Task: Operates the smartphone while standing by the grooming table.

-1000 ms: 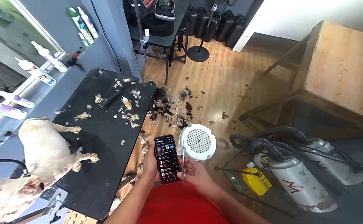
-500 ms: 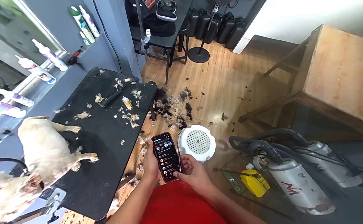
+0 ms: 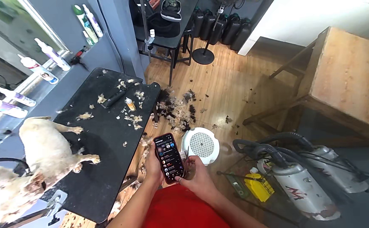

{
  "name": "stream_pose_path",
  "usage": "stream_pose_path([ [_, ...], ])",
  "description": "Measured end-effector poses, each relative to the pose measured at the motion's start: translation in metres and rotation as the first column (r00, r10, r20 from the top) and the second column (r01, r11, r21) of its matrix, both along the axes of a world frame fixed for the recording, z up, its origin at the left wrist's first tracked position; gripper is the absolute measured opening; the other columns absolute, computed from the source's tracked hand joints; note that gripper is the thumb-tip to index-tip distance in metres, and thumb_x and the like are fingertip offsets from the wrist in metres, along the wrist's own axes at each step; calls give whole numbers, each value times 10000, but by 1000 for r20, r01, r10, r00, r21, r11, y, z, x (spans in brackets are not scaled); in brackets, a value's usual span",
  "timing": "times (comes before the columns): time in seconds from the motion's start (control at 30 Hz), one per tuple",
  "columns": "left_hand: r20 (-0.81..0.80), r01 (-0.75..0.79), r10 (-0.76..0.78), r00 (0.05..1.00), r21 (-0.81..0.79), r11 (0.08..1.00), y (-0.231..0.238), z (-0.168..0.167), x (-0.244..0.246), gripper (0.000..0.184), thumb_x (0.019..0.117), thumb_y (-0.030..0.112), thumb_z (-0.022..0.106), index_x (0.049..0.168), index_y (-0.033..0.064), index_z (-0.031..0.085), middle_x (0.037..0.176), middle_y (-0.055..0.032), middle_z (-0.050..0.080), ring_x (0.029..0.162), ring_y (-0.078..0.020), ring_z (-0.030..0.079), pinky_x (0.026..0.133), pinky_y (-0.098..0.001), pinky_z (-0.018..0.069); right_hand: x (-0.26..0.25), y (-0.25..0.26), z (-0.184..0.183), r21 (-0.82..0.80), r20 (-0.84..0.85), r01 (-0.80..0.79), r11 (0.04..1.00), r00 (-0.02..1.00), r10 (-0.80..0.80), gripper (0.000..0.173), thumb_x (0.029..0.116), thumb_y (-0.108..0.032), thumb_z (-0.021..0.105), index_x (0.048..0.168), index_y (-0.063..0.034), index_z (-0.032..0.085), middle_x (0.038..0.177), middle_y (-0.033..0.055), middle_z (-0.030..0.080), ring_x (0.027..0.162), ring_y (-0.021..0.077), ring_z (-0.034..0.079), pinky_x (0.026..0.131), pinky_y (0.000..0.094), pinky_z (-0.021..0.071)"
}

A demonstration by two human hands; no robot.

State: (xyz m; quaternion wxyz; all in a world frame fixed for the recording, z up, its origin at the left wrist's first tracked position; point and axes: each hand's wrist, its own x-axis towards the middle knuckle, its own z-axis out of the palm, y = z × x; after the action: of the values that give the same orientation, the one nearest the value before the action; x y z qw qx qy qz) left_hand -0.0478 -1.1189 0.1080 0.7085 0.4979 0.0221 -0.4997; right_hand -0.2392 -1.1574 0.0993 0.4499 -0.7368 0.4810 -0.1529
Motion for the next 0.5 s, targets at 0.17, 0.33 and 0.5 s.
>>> stream_pose_path([
  [0.17, 15, -4, 4, 1000, 28, 1000, -1, 4, 0, 653, 1084, 577, 262, 1316, 89, 629, 1104, -200, 725, 971, -316, 731, 829, -525, 614, -2, -6, 5, -2, 43, 88, 996, 995, -88, 812, 667, -571, 884, 1268, -150, 536, 1160, -7, 627, 1106, 135, 613, 946, 370, 557],
  [0.33, 7, 7, -7, 1000, 36, 999, -1, 1, 1, 656, 1082, 580, 276, 1309, 82, 637, 1102, -210, 725, 971, -326, 731, 830, -530, 614, -7, -10, 7, -143, 167, 90, 986, 984, -65, 709, 747, -533, 856, 1246, -136, 546, 1142, -10, 656, 1109, 126, 632, 974, 380, 561],
  [0.5, 54, 83, -84, 995, 26, 996, 1, 3, 0, 670, 1093, 560, 261, 1272, 47, 653, 1065, -222, 728, 943, -329, 734, 822, -520, 619, -6, -8, 9, -518, 282, -95, 850, 919, 275, 634, 761, -465, 878, 1188, -102, 583, 1111, 41, 684, 1170, 194, 654, 1173, 554, 432],
])
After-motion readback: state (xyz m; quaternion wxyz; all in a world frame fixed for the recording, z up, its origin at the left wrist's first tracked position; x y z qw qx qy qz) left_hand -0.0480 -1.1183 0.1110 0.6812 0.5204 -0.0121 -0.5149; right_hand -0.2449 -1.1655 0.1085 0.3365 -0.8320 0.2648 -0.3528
